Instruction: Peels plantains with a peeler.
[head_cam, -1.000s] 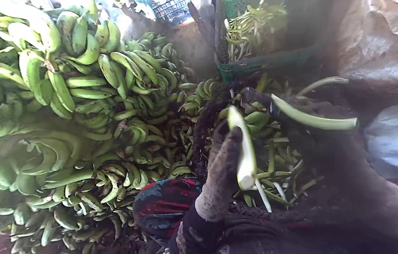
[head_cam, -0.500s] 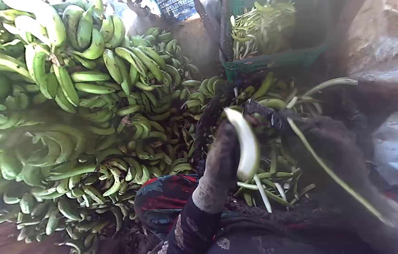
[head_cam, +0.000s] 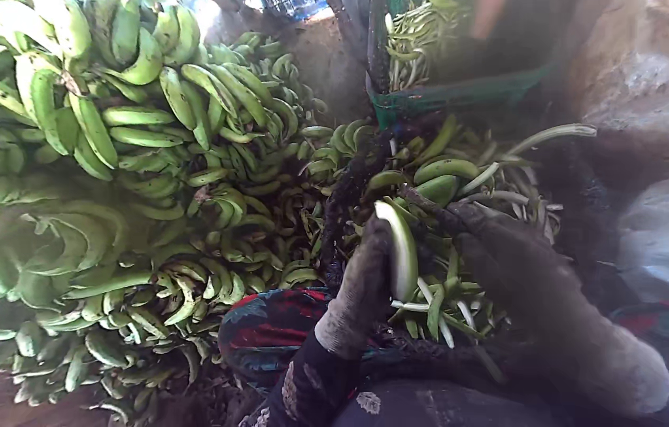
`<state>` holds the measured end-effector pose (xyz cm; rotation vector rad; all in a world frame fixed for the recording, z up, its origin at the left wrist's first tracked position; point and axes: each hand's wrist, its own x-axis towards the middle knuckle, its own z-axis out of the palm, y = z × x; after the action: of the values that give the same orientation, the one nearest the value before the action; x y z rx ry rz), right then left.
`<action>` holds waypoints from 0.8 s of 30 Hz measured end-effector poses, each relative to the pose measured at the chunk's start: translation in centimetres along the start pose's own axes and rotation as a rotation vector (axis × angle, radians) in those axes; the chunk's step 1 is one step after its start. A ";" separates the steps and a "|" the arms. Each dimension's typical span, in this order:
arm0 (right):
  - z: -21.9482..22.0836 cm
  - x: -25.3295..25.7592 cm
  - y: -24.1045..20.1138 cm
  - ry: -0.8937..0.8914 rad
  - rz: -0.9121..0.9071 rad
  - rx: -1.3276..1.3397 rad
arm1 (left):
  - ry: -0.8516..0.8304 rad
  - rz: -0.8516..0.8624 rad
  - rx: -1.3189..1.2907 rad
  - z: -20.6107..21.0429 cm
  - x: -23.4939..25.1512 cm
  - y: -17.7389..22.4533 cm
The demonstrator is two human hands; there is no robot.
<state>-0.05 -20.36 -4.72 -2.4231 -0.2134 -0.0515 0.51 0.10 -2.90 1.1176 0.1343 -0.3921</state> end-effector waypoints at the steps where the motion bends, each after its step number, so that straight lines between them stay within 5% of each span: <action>1: 0.6 -0.9 -0.5 0.097 -0.080 0.050 | 0.094 0.003 -0.097 0.4 0.2 0.8; 5: 2.2 -3.6 -1.5 0.344 -0.225 0.071 | 0.265 0.023 -0.301 2.2 1.6 3.6; 8: 2.4 -2.4 -0.1 0.325 -0.212 0.078 | 0.200 0.200 0.318 1.4 1.6 1.2; 11: 0.6 -1.0 1.7 0.003 0.025 0.065 | 0.038 0.173 0.590 0.0 0.3 -1.2; 13: -1.0 -0.2 0.9 -0.426 0.341 0.073 | 0.011 0.091 0.432 -0.3 -0.6 -1.4; 15: -0.9 -0.8 -0.2 -0.536 0.432 0.106 | 0.035 0.038 0.138 -0.9 -0.2 -0.6; 20: 0.7 -3.4 -0.6 0.077 -0.126 0.289 | 0.301 -0.020 -0.064 -0.6 1.4 2.1; 22: 1.0 -3.8 -0.4 0.155 -0.228 0.254 | 0.354 -0.076 -0.138 0.5 1.6 3.0; 24: 1.5 -3.3 -0.6 0.203 -0.235 0.205 | 0.332 -0.025 0.066 1.1 1.2 2.7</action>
<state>-3.47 -19.37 -5.76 -2.1609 -0.3900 -0.3621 2.56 -0.18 -0.44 1.2412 0.4302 -0.2318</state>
